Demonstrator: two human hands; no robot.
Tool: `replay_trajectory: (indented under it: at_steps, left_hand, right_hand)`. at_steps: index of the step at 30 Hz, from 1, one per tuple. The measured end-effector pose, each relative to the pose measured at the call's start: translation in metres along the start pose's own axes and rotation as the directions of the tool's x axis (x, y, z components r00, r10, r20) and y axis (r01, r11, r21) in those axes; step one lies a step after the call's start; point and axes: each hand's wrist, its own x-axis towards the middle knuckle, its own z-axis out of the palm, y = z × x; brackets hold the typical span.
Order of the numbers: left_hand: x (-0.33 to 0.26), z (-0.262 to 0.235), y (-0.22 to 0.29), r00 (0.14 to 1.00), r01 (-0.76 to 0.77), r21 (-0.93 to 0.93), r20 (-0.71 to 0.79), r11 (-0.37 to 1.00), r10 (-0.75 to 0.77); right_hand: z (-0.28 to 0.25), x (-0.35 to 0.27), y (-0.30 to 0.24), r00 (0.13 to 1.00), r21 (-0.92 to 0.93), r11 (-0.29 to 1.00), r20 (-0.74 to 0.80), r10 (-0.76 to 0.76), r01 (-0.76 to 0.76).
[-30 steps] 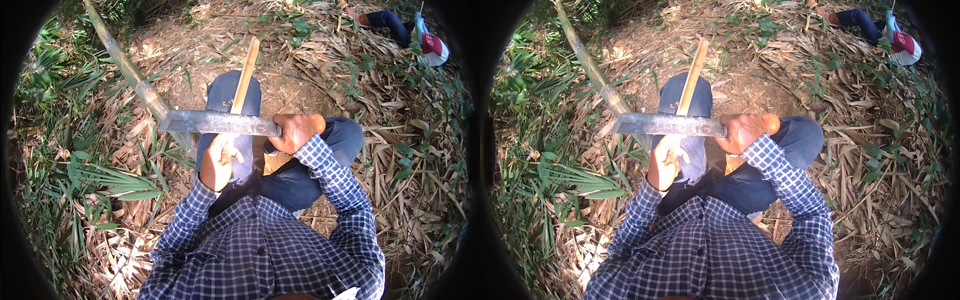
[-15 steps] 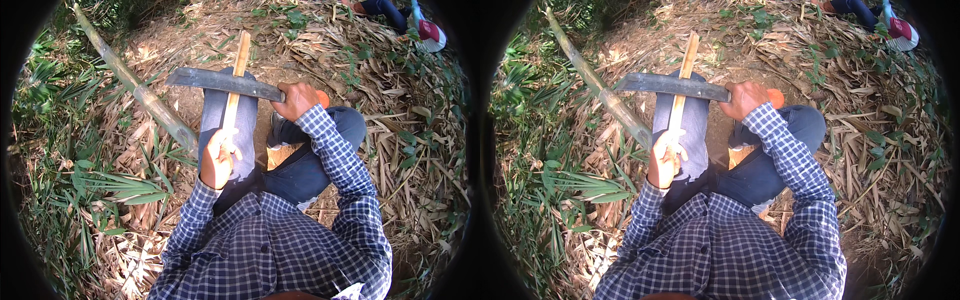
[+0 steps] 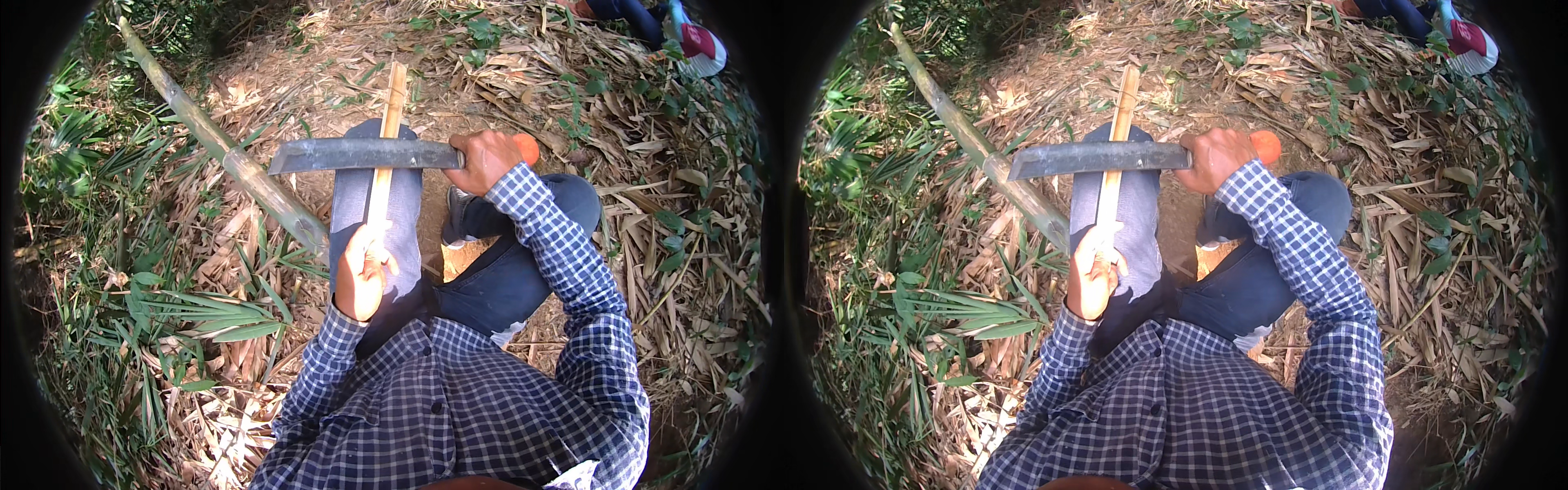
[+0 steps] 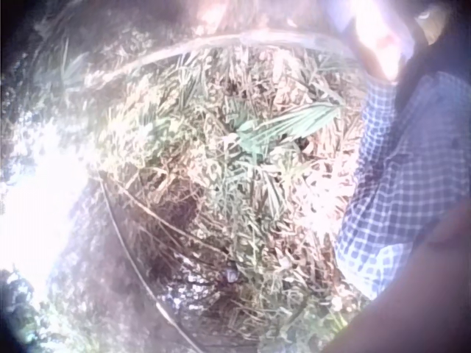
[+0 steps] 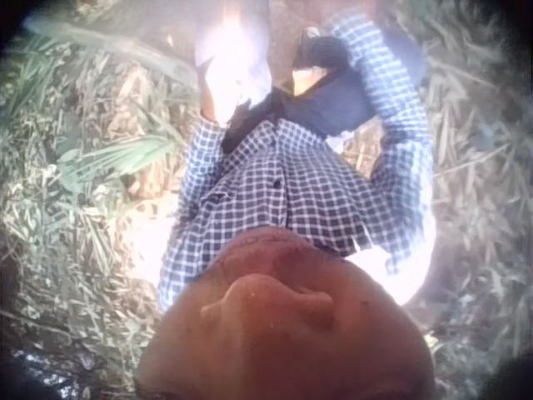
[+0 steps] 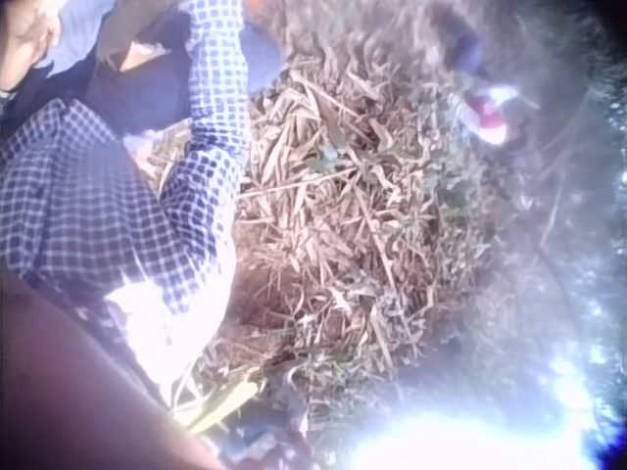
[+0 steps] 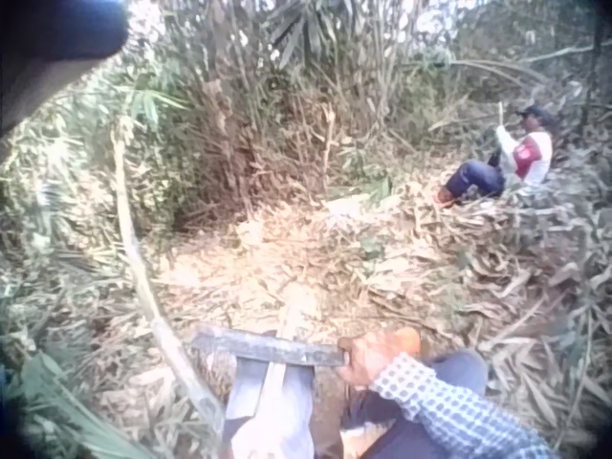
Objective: The person sits on the ground in a bamboo grove and uses a large knife to shave a long bamboo strip. They hold the strip against their leg and repeatedly scrape the blade along its length to thin and smooth it.
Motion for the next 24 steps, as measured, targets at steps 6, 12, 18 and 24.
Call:
replay_trajectory:
  at_steps: [6,12,18,24]
  left_hand:
    - [0.005,0.006,-0.001,1.0,0.011,-0.049,0.016,0.999,-0.01]
    - [0.011,-0.008,0.015,0.982,0.19,-0.27,0.04,0.944,-0.186]
    - [0.015,-0.022,0.006,0.944,0.327,-0.173,0.11,0.929,-0.312]
    - [0.015,-0.011,0.016,0.973,0.23,-0.323,0.095,0.918,-0.21]
  right_hand:
    - [-0.003,0.049,0.059,0.893,0.125,0.905,-0.152,0.424,-0.408]
    - [-0.008,-0.031,-0.014,0.982,0.272,0.945,-0.005,0.189,-0.181]
    - [0.016,-0.066,-0.048,0.998,0.223,0.975,0.064,-0.029,0.014]
    - [0.024,-0.057,-0.041,0.998,0.246,0.968,-0.026,0.055,-0.047]
